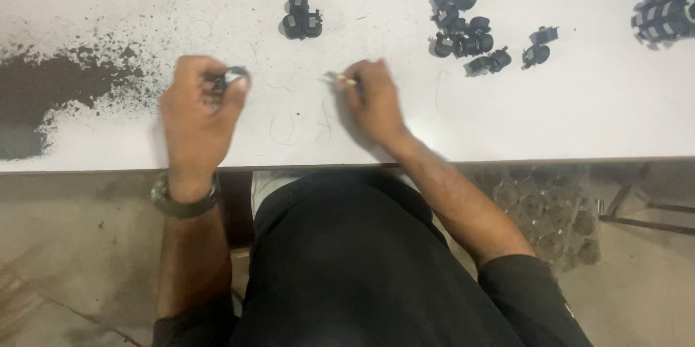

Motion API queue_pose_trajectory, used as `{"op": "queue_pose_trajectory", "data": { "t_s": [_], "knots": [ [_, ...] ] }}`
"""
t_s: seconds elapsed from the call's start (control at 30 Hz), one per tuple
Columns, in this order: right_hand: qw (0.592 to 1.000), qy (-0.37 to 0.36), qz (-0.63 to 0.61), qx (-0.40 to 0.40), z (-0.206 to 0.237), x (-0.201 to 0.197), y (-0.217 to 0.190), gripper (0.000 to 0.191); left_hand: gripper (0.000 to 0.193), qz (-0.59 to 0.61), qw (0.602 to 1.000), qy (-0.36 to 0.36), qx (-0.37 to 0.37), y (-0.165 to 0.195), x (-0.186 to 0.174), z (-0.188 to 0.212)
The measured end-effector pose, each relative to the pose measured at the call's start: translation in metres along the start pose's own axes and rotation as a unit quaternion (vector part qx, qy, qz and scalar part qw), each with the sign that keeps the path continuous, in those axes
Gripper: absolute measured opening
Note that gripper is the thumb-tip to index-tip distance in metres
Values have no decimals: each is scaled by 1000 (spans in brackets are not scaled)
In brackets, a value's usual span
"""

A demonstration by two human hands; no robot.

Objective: The person sits at a white workbench assembling small black plastic plug components. They pick up a housing and a metal pin part, press the parts together by hand, and place the finished assembly onto a growing pile on the table, repeating this with one component at a time.

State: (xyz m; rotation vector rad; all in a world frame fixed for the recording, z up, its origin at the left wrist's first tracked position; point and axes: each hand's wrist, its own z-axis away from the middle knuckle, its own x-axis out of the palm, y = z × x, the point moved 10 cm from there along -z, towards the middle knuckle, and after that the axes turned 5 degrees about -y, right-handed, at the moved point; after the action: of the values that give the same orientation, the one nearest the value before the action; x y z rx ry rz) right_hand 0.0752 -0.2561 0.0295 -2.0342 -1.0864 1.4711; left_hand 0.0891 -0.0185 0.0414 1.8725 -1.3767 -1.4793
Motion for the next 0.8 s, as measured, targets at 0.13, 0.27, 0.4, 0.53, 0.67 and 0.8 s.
{"op": "queue_pose_trajectory", "data": {
  "t_s": [0.13,0.27,0.4,0.53,0.67,0.8],
  "knots": [
    [962,-154,-148,-171,10,87,-85,5,18,103,992,49,43,14,-39,38],
    [918,-212,-301,-149,52,105,-101,10,17,131,987,86,18,22,-60,54],
    [959,-84,-270,-7,74,64,-4,16,22,9,996,-56,-73,-14,8,49],
    [997,61,-13,47,92,-4,60,21,32,-117,964,-207,-117,-27,123,26],
    [988,-14,152,-15,109,6,54,29,38,-167,965,-191,-60,-7,175,5],
    [990,-23,140,-9,100,25,62,54,32,-142,961,-213,-105,-13,185,7]
  ]
}}
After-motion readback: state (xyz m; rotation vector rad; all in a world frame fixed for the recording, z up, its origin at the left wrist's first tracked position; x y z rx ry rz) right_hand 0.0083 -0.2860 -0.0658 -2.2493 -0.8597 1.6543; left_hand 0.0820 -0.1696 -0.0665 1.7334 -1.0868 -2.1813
